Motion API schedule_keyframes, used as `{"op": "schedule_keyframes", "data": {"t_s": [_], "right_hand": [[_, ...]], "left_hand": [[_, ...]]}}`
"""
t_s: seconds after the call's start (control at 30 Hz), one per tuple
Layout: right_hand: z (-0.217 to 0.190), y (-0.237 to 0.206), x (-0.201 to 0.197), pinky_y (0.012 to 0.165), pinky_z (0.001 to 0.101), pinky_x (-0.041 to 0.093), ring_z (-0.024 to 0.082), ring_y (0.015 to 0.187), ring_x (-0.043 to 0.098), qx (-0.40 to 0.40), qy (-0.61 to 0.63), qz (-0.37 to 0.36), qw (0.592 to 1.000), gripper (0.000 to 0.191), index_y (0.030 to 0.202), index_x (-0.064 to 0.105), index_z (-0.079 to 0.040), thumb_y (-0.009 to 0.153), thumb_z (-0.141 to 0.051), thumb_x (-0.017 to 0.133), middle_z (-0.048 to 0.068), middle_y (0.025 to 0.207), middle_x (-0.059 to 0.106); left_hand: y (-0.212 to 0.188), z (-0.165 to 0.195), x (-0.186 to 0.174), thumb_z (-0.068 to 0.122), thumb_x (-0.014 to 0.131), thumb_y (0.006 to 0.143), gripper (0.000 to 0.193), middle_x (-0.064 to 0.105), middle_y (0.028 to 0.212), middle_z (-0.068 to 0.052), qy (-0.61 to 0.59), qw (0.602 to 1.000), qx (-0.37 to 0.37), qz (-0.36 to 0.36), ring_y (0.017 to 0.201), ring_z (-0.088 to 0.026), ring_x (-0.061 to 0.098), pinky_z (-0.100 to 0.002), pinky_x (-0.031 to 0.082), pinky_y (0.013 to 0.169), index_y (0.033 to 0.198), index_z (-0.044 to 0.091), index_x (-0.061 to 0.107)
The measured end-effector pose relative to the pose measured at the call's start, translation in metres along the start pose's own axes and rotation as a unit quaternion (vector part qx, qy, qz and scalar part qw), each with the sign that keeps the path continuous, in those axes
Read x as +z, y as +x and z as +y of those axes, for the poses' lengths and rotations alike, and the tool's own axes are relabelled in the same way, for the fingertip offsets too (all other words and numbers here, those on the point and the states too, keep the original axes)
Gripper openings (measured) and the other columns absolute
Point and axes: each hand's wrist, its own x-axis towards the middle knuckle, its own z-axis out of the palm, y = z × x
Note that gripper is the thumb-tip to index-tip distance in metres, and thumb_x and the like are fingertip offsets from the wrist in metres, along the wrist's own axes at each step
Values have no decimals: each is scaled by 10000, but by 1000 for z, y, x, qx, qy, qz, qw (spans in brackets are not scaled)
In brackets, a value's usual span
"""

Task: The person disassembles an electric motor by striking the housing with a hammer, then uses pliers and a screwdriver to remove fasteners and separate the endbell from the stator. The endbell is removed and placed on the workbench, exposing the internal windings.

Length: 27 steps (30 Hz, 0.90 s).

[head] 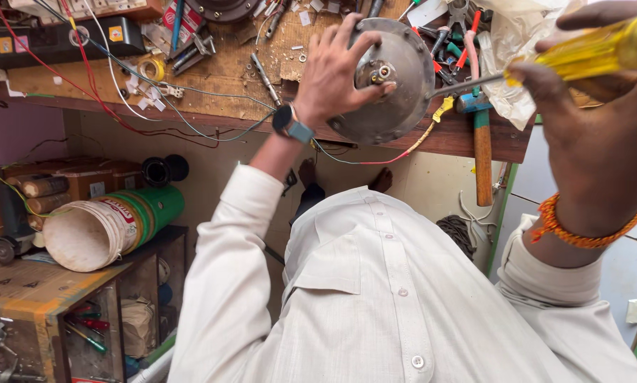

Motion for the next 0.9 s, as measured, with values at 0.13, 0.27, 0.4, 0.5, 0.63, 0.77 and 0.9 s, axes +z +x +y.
{"op": "schedule_keyframes", "data": {"t_s": [0.13, 0.27, 0.4, 0.5, 0.63, 0.77, 0.9], "right_hand": [[-22, -6, 3, 1005, 263, 599, 205, 1134, 697, -10, 27, 27, 999, 600, 1510, 396, -11, 1028, -3, 753, 130, 1279, 610], [-28, -2, 6, 989, 305, 549, 274, 1146, 650, -67, -10, 78, 995, 550, 1439, 435, -18, 1047, -88, 814, 181, 1345, 584], [-26, 2, 6, 979, 380, 532, 364, 1128, 649, -119, -17, 132, 984, 378, 1246, 479, 6, 1156, -290, 697, 250, 1363, 579], [-26, 0, 7, 907, 369, 562, 370, 1033, 726, -88, 64, 147, 983, 447, 1127, 498, 29, 1203, -402, 409, 255, 1297, 654], [-27, -6, 8, 888, 367, 598, 380, 1025, 739, -91, 67, 108, 988, 524, 1140, 482, 62, 1245, -405, 269, 231, 1130, 670], [-28, -8, 8, 907, 393, 592, 381, 1019, 721, -96, 71, 103, 987, 564, 1101, 487, 95, 1253, -400, 264, 245, 1034, 692], [-36, -9, 5, 915, 380, 602, 368, 1009, 722, -99, 129, 83, 983, 590, 1148, 508, 87, 1224, -428, 229, 307, 1087, 667]], "left_hand": [[19, -27, 2, 664, 816, 896, 710, 478, 1510, -216, -30, 987, 142, -66, 1322, -420, 481, -547, 390, 1057, 1370, 186, 592], [13, -5, -9, 596, 856, 881, 646, 521, 1481, -144, 12, 986, 164, -10, 1331, -375, 464, -559, 372, 1104, 1301, 169, 614], [-41, 72, -11, 177, 829, 954, 323, 584, 1257, -25, -71, 962, 39, 260, 1103, -253, 583, -398, 487, 997, 1231, 210, 667], [-60, 107, 1, 152, 759, 979, 257, 562, 1057, -32, -119, 974, 36, 190, 970, -221, 577, -358, 496, 897, 1224, 138, 682], [-47, 121, 17, 170, 712, 903, 274, 604, 986, -22, 6, 1000, 3, 23, 923, -220, 579, -357, 464, 794, 1169, 105, 709], [-37, 126, 13, 125, 676, 854, 279, 630, 1002, 47, 35, 999, -11, 40, 929, -182, 586, -335, 475, 803, 1125, 167, 726], [-36, 126, 15, 155, 684, 871, 227, 654, 980, 76, 29, 998, -29, 36, 899, -177, 585, -335, 475, 785, 1086, 189, 748]]}}
